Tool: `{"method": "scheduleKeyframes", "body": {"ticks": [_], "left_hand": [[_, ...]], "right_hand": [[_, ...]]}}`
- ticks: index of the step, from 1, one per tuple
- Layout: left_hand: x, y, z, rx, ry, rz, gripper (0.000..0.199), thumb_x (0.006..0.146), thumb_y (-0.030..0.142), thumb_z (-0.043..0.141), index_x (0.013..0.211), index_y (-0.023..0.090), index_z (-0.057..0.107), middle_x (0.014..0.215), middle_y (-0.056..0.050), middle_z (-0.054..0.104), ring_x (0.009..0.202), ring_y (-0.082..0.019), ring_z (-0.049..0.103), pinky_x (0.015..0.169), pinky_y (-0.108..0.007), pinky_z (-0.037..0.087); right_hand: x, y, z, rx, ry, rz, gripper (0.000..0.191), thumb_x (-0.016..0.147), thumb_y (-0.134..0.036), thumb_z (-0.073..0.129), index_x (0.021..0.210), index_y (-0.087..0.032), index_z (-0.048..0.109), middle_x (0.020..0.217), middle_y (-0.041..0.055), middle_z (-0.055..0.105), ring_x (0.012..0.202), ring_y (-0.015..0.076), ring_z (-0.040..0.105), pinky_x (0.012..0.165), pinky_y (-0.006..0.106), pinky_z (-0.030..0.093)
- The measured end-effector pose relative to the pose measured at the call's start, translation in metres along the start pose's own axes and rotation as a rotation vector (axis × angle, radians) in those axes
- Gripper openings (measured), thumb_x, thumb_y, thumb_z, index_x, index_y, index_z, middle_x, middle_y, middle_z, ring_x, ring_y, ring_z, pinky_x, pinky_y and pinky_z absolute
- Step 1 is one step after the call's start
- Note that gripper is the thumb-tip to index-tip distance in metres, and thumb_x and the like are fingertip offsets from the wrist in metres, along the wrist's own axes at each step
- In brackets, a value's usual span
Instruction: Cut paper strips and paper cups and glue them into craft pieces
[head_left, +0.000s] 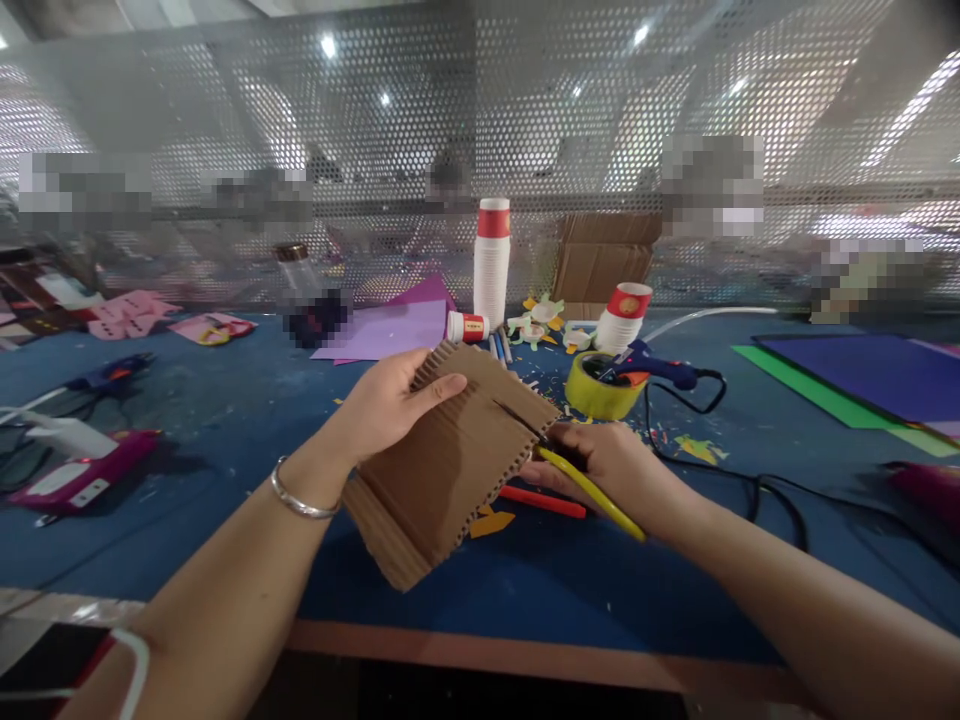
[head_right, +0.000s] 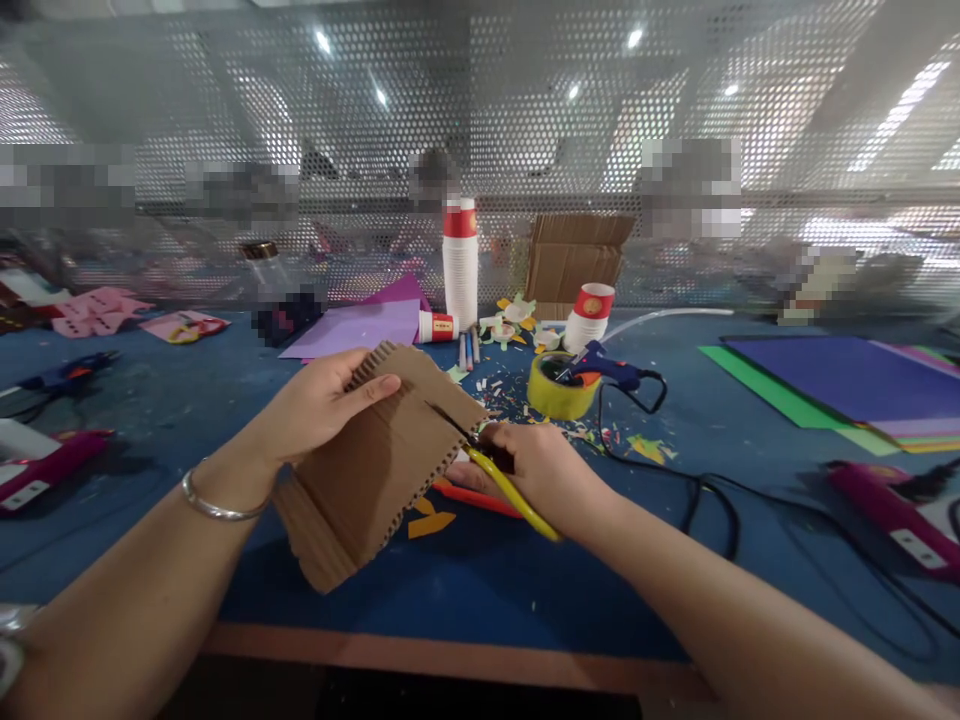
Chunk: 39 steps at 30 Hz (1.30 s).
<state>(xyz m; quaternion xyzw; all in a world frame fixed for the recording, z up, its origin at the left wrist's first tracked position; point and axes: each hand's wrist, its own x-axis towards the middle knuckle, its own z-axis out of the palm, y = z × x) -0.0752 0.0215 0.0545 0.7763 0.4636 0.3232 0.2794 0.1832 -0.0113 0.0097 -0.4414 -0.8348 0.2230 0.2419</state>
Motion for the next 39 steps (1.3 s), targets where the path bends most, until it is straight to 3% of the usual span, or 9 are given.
{"method": "scheduleKeyframes", "body": {"ticks": [3, 7, 10, 15, 20, 24, 29, 35, 39], "left_hand": [[0.001, -0.002, 0.002, -0.114, -0.051, -0.004, 0.04, 0.093, 0.053, 0.057, 0.11, 0.018, 0.066, 0.107, -0.007, 0.075, 0.094, -0.023, 0.069, 0.075, -0.03, 0.053], [0.0, 0.0, 0.004, -0.047, -0.036, 0.082, 0.038, 0.095, 0.048, 0.055, 0.118, 0.019, 0.064, 0.115, -0.006, 0.072, 0.103, -0.024, 0.066, 0.086, -0.031, 0.051], [-0.002, 0.004, 0.005, 0.009, -0.08, 0.13, 0.037, 0.097, 0.046, 0.052, 0.121, 0.019, 0.062, 0.118, -0.007, 0.07, 0.107, -0.024, 0.064, 0.092, -0.034, 0.049], [-0.006, 0.007, 0.009, 0.073, -0.07, 0.16, 0.037, 0.098, 0.048, 0.05, 0.119, 0.019, 0.058, 0.119, -0.009, 0.068, 0.108, -0.026, 0.063, 0.096, -0.038, 0.048], [-0.007, 0.009, 0.015, 0.098, -0.05, 0.138, 0.036, 0.098, 0.048, 0.049, 0.116, 0.019, 0.057, 0.114, -0.01, 0.067, 0.107, -0.027, 0.062, 0.096, -0.041, 0.047], [-0.007, 0.01, 0.016, 0.09, -0.05, 0.139, 0.038, 0.098, 0.048, 0.05, 0.121, 0.019, 0.056, 0.118, -0.009, 0.066, 0.109, -0.026, 0.061, 0.096, -0.04, 0.045], [-0.007, 0.01, 0.017, 0.065, -0.052, 0.138, 0.036, 0.098, 0.048, 0.05, 0.117, 0.018, 0.057, 0.116, -0.01, 0.067, 0.109, -0.026, 0.061, 0.097, -0.041, 0.046], [-0.008, 0.008, 0.019, 0.061, -0.09, 0.166, 0.037, 0.097, 0.049, 0.051, 0.118, 0.019, 0.057, 0.118, -0.009, 0.067, 0.11, -0.026, 0.062, 0.096, -0.039, 0.047], [-0.008, 0.007, 0.021, 0.087, -0.068, 0.17, 0.035, 0.096, 0.049, 0.052, 0.113, 0.018, 0.058, 0.112, -0.009, 0.068, 0.106, -0.027, 0.063, 0.094, -0.041, 0.049]], "right_hand": [[-0.002, -0.005, -0.005, 0.125, -0.048, -0.002, 0.031, 0.089, -0.047, 0.061, 0.092, -0.017, 0.071, 0.08, 0.0045, 0.073, 0.076, 0.0209, 0.066, 0.061, 0.025, 0.046], [-0.002, -0.004, -0.005, 0.149, -0.057, -0.005, 0.014, 0.084, -0.03, 0.062, 0.08, -0.019, 0.069, 0.074, 0.0026, 0.072, 0.077, 0.0221, 0.068, 0.067, 0.028, 0.05], [-0.001, 0.002, 0.0, 0.037, -0.032, 0.042, 0.016, 0.08, -0.025, 0.058, 0.069, -0.018, 0.067, 0.066, 0.0042, 0.071, 0.066, 0.0228, 0.068, 0.06, 0.029, 0.048], [0.0, 0.013, 0.006, 0.012, 0.032, -0.006, 0.015, 0.075, -0.022, 0.058, 0.078, -0.018, 0.073, 0.074, 0.0066, 0.076, 0.07, 0.0258, 0.07, 0.059, 0.03, 0.048], [-0.001, 0.025, 0.009, -0.038, 0.07, 0.035, 0.018, 0.071, -0.024, 0.064, 0.053, -0.02, 0.063, 0.051, 0.0045, 0.065, 0.054, 0.0223, 0.064, 0.048, 0.027, 0.042], [-0.003, 0.029, 0.01, -0.041, 0.073, 0.053, 0.031, 0.071, -0.027, 0.064, 0.043, -0.021, 0.052, 0.039, 0.0023, 0.055, 0.042, 0.0173, 0.057, 0.041, 0.025, 0.035], [-0.003, 0.029, 0.011, 0.017, -0.009, 0.129, 0.031, 0.073, -0.029, 0.061, 0.045, -0.022, 0.05, 0.034, -0.0001, 0.051, 0.031, 0.0152, 0.052, 0.034, 0.023, 0.034], [0.001, 0.024, 0.009, -0.062, 0.083, 0.015, 0.011, 0.068, -0.02, 0.064, 0.057, -0.023, 0.062, 0.052, 0.0044, 0.066, 0.059, 0.026, 0.067, 0.049, 0.029, 0.046], [-0.001, 0.017, 0.007, -0.091, 0.084, 0.038, 0.007, 0.067, -0.018, 0.061, 0.064, -0.021, 0.066, 0.059, 0.0047, 0.07, 0.061, 0.0248, 0.068, 0.053, 0.028, 0.049]]}}
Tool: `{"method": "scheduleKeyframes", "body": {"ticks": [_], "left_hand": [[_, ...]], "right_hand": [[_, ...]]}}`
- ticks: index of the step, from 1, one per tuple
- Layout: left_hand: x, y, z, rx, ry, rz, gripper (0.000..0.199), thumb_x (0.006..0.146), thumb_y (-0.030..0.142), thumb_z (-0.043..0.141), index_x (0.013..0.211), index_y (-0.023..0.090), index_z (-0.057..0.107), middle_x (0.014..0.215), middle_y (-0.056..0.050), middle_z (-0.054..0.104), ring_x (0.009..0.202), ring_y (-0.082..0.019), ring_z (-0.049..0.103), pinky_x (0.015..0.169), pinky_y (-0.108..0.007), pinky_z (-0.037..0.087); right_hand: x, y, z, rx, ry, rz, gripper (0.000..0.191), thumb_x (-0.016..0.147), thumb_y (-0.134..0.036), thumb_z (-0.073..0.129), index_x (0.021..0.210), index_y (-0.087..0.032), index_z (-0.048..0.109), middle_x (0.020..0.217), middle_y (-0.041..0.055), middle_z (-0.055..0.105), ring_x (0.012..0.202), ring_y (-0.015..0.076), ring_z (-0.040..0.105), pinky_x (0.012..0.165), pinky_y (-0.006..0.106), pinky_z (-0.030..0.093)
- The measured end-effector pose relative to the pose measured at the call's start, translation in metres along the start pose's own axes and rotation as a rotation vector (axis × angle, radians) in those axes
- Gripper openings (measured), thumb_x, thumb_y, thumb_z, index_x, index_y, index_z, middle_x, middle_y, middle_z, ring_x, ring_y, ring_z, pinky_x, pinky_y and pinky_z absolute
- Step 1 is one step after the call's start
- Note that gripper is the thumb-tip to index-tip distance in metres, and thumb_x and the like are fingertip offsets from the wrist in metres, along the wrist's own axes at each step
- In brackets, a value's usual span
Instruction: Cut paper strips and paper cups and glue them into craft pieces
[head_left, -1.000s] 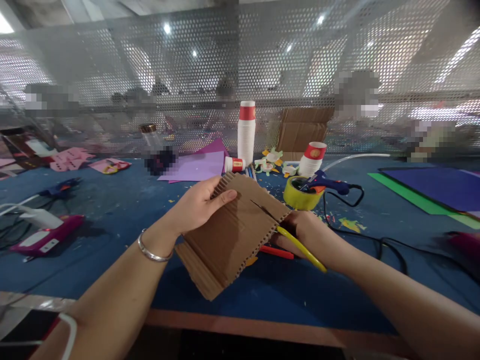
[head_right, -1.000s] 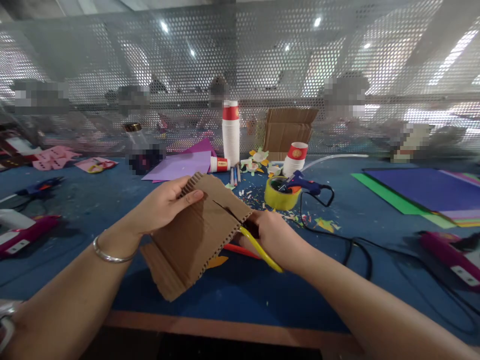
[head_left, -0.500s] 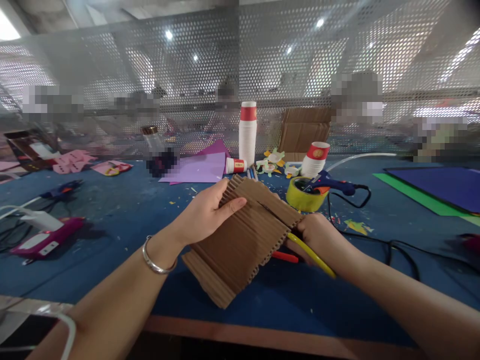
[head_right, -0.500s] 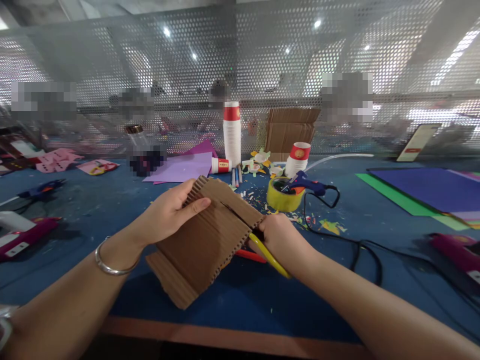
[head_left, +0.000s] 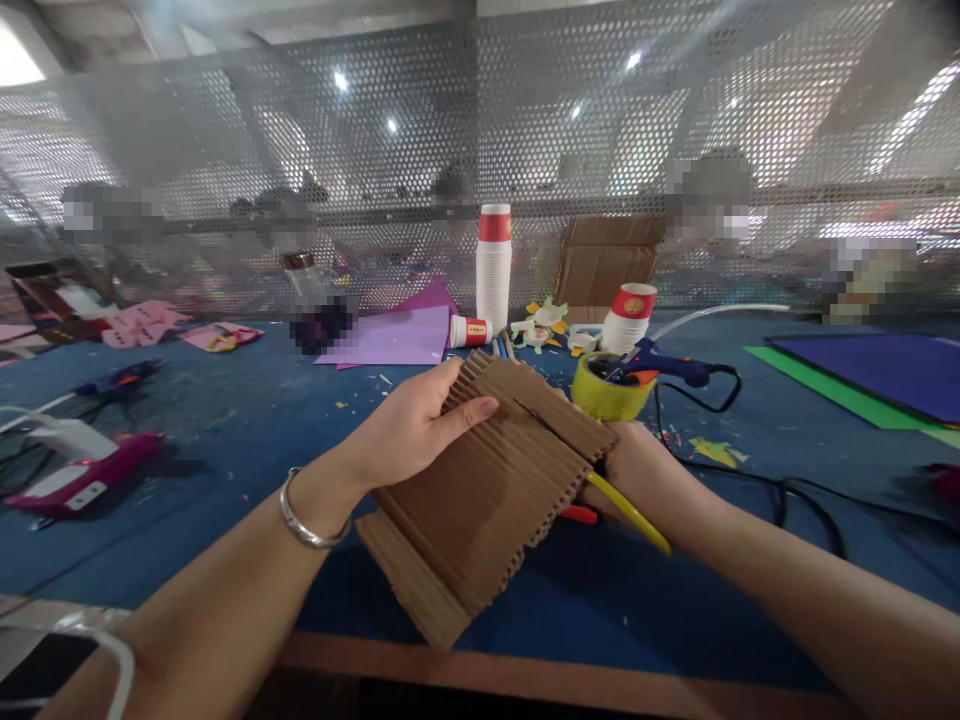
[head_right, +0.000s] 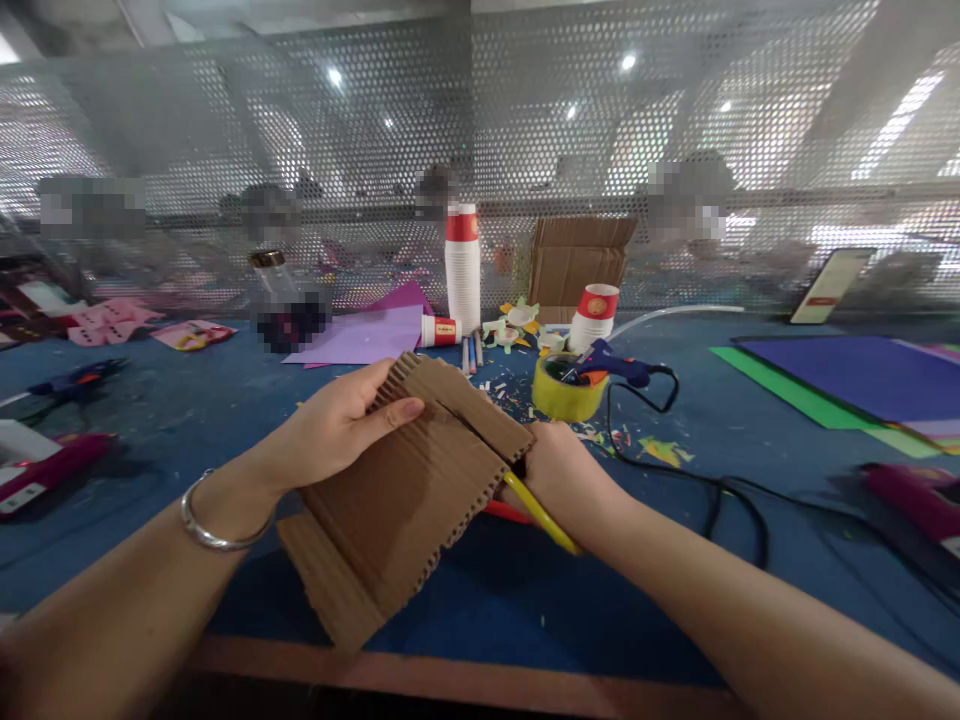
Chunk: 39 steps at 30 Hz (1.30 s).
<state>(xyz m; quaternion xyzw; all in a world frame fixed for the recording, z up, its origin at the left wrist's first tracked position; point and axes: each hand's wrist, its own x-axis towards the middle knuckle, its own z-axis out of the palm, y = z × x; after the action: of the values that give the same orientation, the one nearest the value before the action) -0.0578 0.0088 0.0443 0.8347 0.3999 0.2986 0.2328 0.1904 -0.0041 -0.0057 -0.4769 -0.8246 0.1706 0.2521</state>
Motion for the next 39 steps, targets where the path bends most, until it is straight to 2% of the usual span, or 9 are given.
{"method": "scheduleKeyframes", "body": {"ticks": [7, 12, 17, 20, 23, 27, 31, 35, 39], "left_hand": [[-0.001, 0.002, 0.001, -0.037, -0.005, 0.035, 0.035, 0.097, 0.045, 0.053, 0.119, 0.018, 0.058, 0.117, -0.009, 0.069, 0.109, -0.027, 0.063, 0.097, -0.042, 0.049], [0.004, -0.002, 0.002, -0.104, -0.004, 0.075, 0.037, 0.097, 0.042, 0.054, 0.125, 0.018, 0.059, 0.125, -0.008, 0.068, 0.112, -0.024, 0.064, 0.099, -0.037, 0.048], [0.003, -0.003, -0.004, -0.216, 0.01, -0.113, 0.038, 0.088, 0.048, 0.066, 0.113, 0.018, 0.067, 0.113, -0.006, 0.074, 0.1, -0.024, 0.069, 0.085, -0.034, 0.053], [-0.001, -0.004, -0.01, -0.476, -0.102, -0.238, 0.038, 0.084, 0.042, 0.073, 0.113, 0.02, 0.069, 0.112, -0.006, 0.076, 0.097, -0.023, 0.071, 0.082, -0.033, 0.055], [-0.002, -0.008, -0.016, -0.668, -0.204, -0.329, 0.034, 0.082, 0.036, 0.076, 0.112, 0.02, 0.071, 0.11, -0.006, 0.077, 0.097, -0.023, 0.072, 0.085, -0.035, 0.056], [0.001, -0.019, -0.018, -0.69, -0.261, -0.355, 0.032, 0.081, 0.033, 0.077, 0.111, 0.021, 0.074, 0.115, -0.006, 0.076, 0.109, -0.024, 0.068, 0.101, -0.04, 0.049], [0.004, -0.025, -0.01, -0.75, -0.108, -0.365, 0.033, 0.084, 0.036, 0.074, 0.113, 0.02, 0.071, 0.117, -0.007, 0.074, 0.109, -0.024, 0.067, 0.102, -0.039, 0.047], [0.004, -0.02, -0.001, -0.714, 0.088, -0.333, 0.028, 0.084, 0.042, 0.072, 0.102, 0.02, 0.07, 0.103, -0.004, 0.075, 0.097, -0.022, 0.068, 0.088, -0.033, 0.052], [0.003, -0.012, -0.001, -0.601, 0.159, -0.292, 0.029, 0.086, 0.047, 0.07, 0.097, 0.02, 0.067, 0.093, -0.002, 0.072, 0.086, -0.019, 0.066, 0.076, -0.029, 0.05]], "right_hand": [[-0.003, -0.009, -0.009, 0.122, -0.151, 0.229, 0.01, 0.065, -0.018, 0.055, 0.056, -0.022, 0.052, 0.043, 0.0007, 0.06, 0.035, 0.0173, 0.057, 0.037, 0.023, 0.04], [0.0, -0.006, -0.011, 0.162, -0.176, 0.23, 0.01, 0.065, -0.021, 0.054, 0.056, -0.022, 0.05, 0.044, 0.0005, 0.059, 0.039, 0.0181, 0.059, 0.038, 0.024, 0.041], [0.0, -0.014, -0.016, 0.453, -0.19, 0.113, 0.005, 0.069, -0.024, 0.059, 0.072, -0.02, 0.059, 0.057, -0.0017, 0.063, 0.043, 0.0125, 0.054, 0.042, 0.022, 0.043], [0.0, -0.022, -0.021, 0.681, -0.269, 0.127, 0.01, 0.067, -0.02, 0.061, 0.076, -0.021, 0.059, 0.059, -0.0047, 0.061, 0.045, 0.0105, 0.051, 0.044, 0.021, 0.044], [0.001, -0.024, -0.022, 0.786, -0.271, 0.14, 0.015, 0.064, -0.018, 0.061, 0.078, -0.022, 0.059, 0.056, -0.0066, 0.058, 0.047, 0.011, 0.052, 0.048, 0.023, 0.045], [0.002, -0.019, -0.022, 0.764, -0.169, 0.088, 0.023, 0.065, -0.016, 0.064, 0.088, -0.02, 0.06, 0.068, -0.0034, 0.064, 0.056, 0.0126, 0.056, 0.053, 0.024, 0.047], [0.005, -0.012, -0.022, 0.71, -0.103, 0.048, 0.024, 0.068, -0.017, 0.068, 0.09, -0.02, 0.057, 0.079, -0.0003, 0.065, 0.065, 0.0139, 0.059, 0.058, 0.026, 0.048], [0.006, -0.01, -0.02, 0.77, -0.069, 0.05, 0.03, 0.069, -0.017, 0.07, 0.093, -0.021, 0.053, 0.078, -0.0017, 0.065, 0.061, 0.0125, 0.058, 0.055, 0.024, 0.047], [0.005, -0.011, -0.016, 0.82, 0.006, 0.054, 0.042, 0.067, -0.017, 0.077, 0.099, -0.023, 0.051, 0.086, 0.0003, 0.069, 0.073, 0.0162, 0.066, 0.069, 0.028, 0.053]]}}
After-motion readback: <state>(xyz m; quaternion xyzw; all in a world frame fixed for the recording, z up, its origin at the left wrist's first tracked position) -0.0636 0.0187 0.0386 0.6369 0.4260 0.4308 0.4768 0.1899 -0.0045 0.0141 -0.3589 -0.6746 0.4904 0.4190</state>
